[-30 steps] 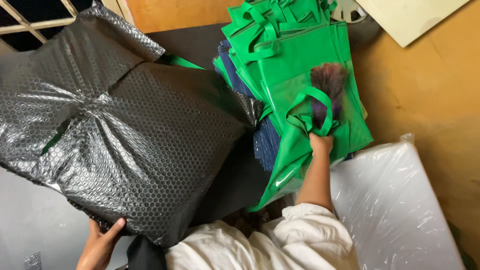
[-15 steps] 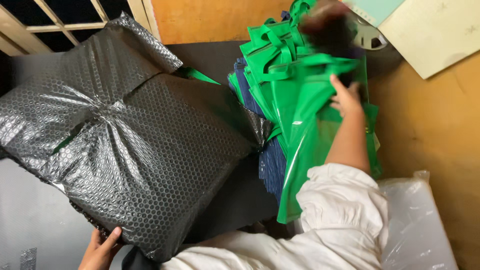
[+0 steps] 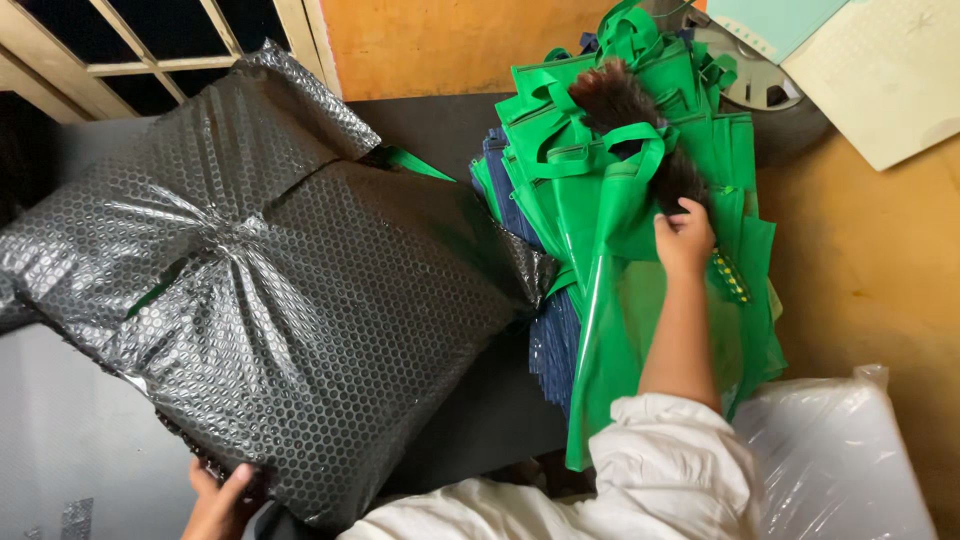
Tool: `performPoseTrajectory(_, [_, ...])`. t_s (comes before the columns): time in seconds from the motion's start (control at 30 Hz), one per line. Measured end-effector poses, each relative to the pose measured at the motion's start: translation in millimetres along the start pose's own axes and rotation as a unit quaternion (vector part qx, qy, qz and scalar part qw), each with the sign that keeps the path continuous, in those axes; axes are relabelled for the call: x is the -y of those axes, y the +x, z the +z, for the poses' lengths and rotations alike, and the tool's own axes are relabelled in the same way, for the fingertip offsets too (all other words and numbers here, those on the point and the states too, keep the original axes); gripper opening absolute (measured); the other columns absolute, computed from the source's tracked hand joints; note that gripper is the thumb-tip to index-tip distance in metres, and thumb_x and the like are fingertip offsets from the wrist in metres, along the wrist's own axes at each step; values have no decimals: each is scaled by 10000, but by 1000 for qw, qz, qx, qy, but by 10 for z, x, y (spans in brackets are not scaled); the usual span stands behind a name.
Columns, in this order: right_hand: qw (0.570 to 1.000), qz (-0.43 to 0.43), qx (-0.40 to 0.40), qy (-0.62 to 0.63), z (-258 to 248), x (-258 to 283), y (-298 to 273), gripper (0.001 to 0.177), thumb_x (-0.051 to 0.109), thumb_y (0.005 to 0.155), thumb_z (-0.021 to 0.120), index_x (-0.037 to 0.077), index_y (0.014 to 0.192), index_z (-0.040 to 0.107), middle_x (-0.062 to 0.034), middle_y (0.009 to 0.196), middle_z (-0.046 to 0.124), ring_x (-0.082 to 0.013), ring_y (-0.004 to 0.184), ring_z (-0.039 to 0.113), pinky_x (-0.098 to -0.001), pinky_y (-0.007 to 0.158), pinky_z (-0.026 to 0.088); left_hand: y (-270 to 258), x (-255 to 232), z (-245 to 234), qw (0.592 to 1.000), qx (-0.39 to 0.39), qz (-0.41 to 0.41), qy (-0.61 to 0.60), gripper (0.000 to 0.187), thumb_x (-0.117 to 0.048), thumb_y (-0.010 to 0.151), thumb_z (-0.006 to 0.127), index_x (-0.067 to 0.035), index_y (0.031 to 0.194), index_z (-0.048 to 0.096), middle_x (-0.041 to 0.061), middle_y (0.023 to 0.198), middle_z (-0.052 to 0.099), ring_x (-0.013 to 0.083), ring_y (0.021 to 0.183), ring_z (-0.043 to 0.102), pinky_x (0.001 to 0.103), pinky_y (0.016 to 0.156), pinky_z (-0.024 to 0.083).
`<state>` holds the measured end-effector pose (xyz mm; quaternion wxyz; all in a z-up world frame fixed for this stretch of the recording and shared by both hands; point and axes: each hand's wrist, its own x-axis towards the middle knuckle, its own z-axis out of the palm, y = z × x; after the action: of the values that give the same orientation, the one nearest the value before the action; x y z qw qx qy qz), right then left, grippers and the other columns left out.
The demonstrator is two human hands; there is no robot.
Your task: The person tapes a black bubble mailer shut, brushes it with a feather duster, and then brushes several green reusable bags with the same duster.
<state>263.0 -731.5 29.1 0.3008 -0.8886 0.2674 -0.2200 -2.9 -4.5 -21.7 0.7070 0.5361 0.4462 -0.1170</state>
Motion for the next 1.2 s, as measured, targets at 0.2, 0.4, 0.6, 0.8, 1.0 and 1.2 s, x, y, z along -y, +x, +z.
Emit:
performPoseTrajectory(0.2, [980, -44, 156, 119, 305, 1782, -1147, 392, 194, 868, 774, 176, 1238, 647, -55, 1161, 689, -217, 1001, 670, -348, 837, 571, -1073, -737, 968, 994, -61, 22, 84, 1013, -114, 723, 707, -189, 1540, 110, 144, 1585, 381, 292, 1369, 458, 448, 1159, 367])
performPoseTrajectory(0.4, [876, -17, 481, -23, 961, 2205, -2060, 709, 643, 859, 532, 244, 1444, 570, -53, 1440, 636, -304, 1325, 586, -382, 1077, 429, -901, -682, 731, 988, -16, 72, 134, 1002, -140, 698, 751, -97, 1525, 187, 142, 1553, 446, 260, 1360, 494, 407, 1171, 383])
performPoseTrajectory(0.6, [899, 6, 439, 8, 1009, 1907, -2642, 607, 581, 940, 475, 189, 1384, 609, -87, 1371, 681, -320, 1298, 605, -385, 1076, 428, -245, -850, 144, 986, 19, 80, 149, 1096, -195, 613, 800, -97, 1524, 200, 157, 1571, 426, 304, 1407, 464, 440, 1210, 359])
performPoseTrajectory(0.8, [921, 121, 369, -13, 771, 2038, -3690, 732, 654, 1042, 402, 134, 1554, 468, -202, 1506, 544, -327, 1429, 479, -480, 1198, 382, -107, -1675, -176, 922, 44, 148, 354, 1236, -418, 648, 934, -153, 1648, 258, 341, 1508, 478, 479, 1436, 416, 581, 1213, 329])
performPoseTrajectory(1.0, [916, 179, 359, -23, 1062, 1826, -4592, 816, 655, 1054, 281, 48, 1596, 332, -266, 1560, 464, -358, 1459, 445, -488, 1230, 338, 455, -2005, -477, 860, 58, 251, 440, 1002, -404, 819, 825, -88, 1626, 323, 250, 1547, 488, 409, 1456, 427, 538, 1232, 321])
performPoseTrajectory(1.2, [905, 95, 414, -21, 1341, 2155, -5632, 816, 618, 966, 405, -62, 1416, 371, -339, 1303, 614, -502, 1240, 583, -539, 1027, 453, 869, -2079, -847, 758, -166, 381, 503, 581, -493, 981, 587, -140, 1440, 550, 199, 1348, 644, 461, 1212, 589, 572, 960, 434])
